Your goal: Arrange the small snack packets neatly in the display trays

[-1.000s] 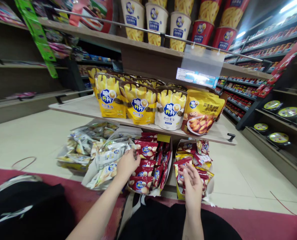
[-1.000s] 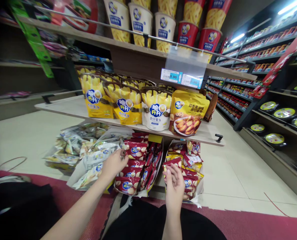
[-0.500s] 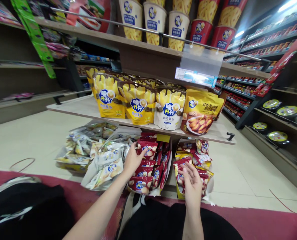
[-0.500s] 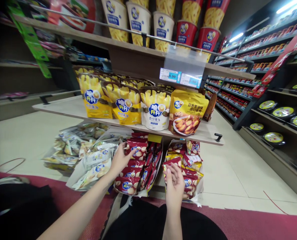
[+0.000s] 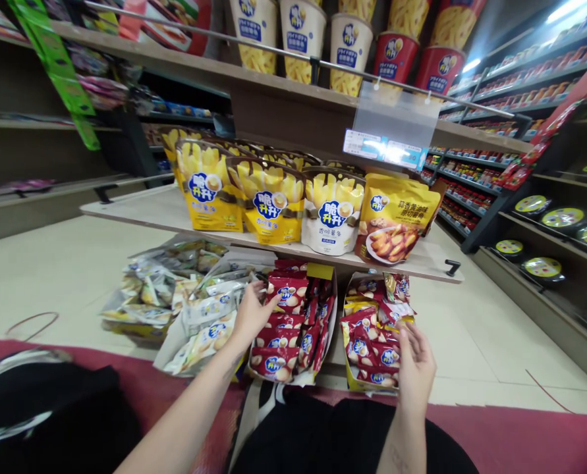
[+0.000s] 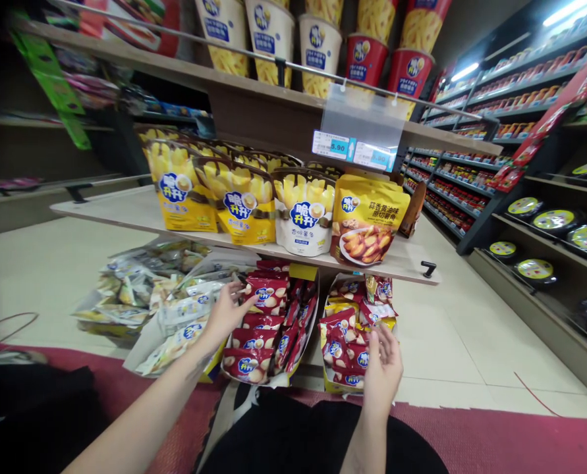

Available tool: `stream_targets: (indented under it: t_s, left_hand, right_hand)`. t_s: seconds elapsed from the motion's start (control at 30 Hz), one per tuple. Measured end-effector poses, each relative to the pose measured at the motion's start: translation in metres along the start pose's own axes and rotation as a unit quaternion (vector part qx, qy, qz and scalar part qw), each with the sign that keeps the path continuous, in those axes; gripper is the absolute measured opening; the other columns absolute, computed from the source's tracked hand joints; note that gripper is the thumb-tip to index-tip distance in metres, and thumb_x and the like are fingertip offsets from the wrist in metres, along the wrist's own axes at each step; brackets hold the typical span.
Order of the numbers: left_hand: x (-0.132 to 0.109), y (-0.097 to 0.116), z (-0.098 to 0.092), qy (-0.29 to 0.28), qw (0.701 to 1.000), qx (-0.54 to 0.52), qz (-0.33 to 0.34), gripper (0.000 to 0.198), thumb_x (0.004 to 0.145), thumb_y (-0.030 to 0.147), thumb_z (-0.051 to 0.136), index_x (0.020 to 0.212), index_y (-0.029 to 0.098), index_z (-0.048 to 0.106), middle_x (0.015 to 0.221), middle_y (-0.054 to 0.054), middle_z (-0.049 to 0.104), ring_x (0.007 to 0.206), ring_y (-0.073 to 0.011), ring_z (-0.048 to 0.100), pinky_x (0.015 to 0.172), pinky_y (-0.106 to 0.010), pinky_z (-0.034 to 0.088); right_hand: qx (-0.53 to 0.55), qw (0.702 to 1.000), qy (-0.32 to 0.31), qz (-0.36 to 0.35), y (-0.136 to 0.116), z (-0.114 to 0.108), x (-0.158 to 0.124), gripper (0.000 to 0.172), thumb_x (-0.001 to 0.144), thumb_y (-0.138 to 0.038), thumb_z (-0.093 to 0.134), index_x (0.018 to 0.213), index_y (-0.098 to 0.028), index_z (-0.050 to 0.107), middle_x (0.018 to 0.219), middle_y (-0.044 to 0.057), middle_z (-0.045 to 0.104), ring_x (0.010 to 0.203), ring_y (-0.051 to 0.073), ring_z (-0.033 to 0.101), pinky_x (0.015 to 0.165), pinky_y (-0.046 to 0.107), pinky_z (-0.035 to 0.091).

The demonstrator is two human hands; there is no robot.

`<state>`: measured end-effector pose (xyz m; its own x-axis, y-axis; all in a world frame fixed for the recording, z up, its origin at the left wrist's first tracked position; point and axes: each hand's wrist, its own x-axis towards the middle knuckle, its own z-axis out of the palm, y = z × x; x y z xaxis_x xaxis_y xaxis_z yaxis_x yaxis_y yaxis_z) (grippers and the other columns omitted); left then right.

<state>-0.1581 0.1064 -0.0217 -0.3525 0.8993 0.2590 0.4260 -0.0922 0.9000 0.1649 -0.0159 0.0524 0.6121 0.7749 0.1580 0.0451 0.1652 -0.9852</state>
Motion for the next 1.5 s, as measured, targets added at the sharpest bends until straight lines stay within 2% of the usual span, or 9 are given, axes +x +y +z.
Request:
stream_targets:
  t_s: [0.13,0.27,0.4,0.53,0.77,0.93,1.03,1.23,1.5]
  left_hand:
    - [-0.030,0.036,-0.005,0.053,0.997,0.052,-0.001,0.066,0.080,0.044,0.062,0.133,0.015,0.036,0.139,-0.019,0.046,0.126,-0.0324,0.049,0.107,-0.050,0.039]
    - [-0.108,0.074,0.013,0.143,0.989,0.023,0.001,0.049,0.089,0.041,0.050,0.134,0.022,0.040,0.132,-0.015,0.050,0.128,-0.0304,0.046,0.109,-0.051,0.038]
    - [-0.186,0.090,0.047,0.018,0.992,-0.003,0.123,0.039,0.090,0.032,0.048,0.128,0.033,0.046,0.135,-0.012,0.049,0.131,-0.0306,0.042,0.107,-0.054,0.038]
    - [-0.223,0.096,0.066,-0.080,0.984,-0.011,0.159,0.038,0.089,0.026,0.050,0.126,0.032,0.050,0.135,-0.013,0.049,0.128,-0.0317,0.046,0.102,-0.056,0.042]
    - [-0.224,0.113,0.053,-0.105,0.985,-0.096,0.098,0.036,0.092,0.028,0.048,0.128,0.024,0.052,0.138,-0.014,0.049,0.130,-0.0285,0.046,0.106,-0.052,0.039]
    - [-0.207,0.121,0.037,-0.120,0.961,-0.243,-0.045,0.048,0.091,0.041,0.052,0.136,0.023,0.045,0.132,-0.013,0.057,0.114,-0.0248,0.060,0.094,-0.039,0.050]
    - [-0.200,0.124,0.030,-0.119,0.957,-0.253,-0.072,0.036,0.089,0.044,0.055,0.116,0.021,0.061,0.116,-0.010,0.066,0.105,-0.0250,0.064,0.091,-0.036,0.051]
    - [-0.195,0.124,0.024,-0.051,0.949,-0.298,-0.093,0.034,0.082,0.047,0.062,0.105,0.021,0.057,0.099,-0.006,0.068,0.091,-0.0215,0.066,0.079,-0.031,0.053]
    - [-0.186,0.117,0.015,-0.020,0.973,-0.230,-0.022,0.029,0.091,0.046,0.051,0.096,0.019,0.062,0.094,-0.007,0.065,0.089,-0.0212,0.062,0.081,-0.031,0.049]
  right_hand:
    - [-0.130,0.991,0.015,-0.016,0.005,-0.028,0.014,0.054,0.072,-0.054,0.071,0.111,-0.017,0.066,0.110,0.013,0.071,0.100,0.028,0.066,0.085,0.037,0.051]
    - [-0.253,0.965,-0.059,-0.019,0.014,-0.022,0.012,0.038,0.071,-0.056,0.070,0.083,-0.021,0.076,0.073,0.008,0.073,0.073,0.027,0.067,0.068,0.036,0.049]
    - [-0.256,0.951,-0.165,-0.046,0.029,-0.002,0.008,0.026,0.063,-0.049,0.077,0.071,-0.024,0.075,0.066,0.004,0.072,0.066,0.026,0.066,0.068,0.036,0.049]
    - [-0.262,0.952,-0.141,-0.070,0.038,-0.003,0.014,0.028,0.063,-0.048,0.076,0.071,-0.022,0.075,0.071,0.007,0.074,0.072,0.029,0.068,0.072,0.040,0.050]
    - [-0.101,0.995,0.001,0.011,0.001,-0.019,0.003,0.058,0.069,-0.058,0.072,0.107,-0.013,0.071,0.092,0.012,0.074,0.064,0.022,0.065,0.051,0.029,0.049]
    - [-0.066,0.947,-0.307,0.063,-0.029,-0.023,-0.021,0.045,0.070,-0.045,0.078,0.104,-0.017,0.070,0.094,0.010,0.073,0.074,0.023,0.068,0.061,0.031,0.055]
    - [-0.083,0.921,-0.379,0.032,-0.036,-0.014,-0.031,0.039,0.076,-0.042,0.074,0.108,-0.021,0.067,0.093,0.007,0.073,0.081,0.023,0.069,0.069,0.033,0.056]
    - [-0.088,0.949,-0.295,-0.071,-0.032,0.014,-0.039,0.020,0.075,-0.039,0.075,0.076,-0.019,0.069,0.089,0.008,0.074,0.088,0.023,0.068,0.083,0.034,0.053]
    - [-0.001,0.974,-0.228,-0.005,-0.020,0.021,-0.040,0.022,0.065,-0.038,0.082,0.073,-0.019,0.075,0.092,0.009,0.075,0.083,0.023,0.068,0.069,0.033,0.056]
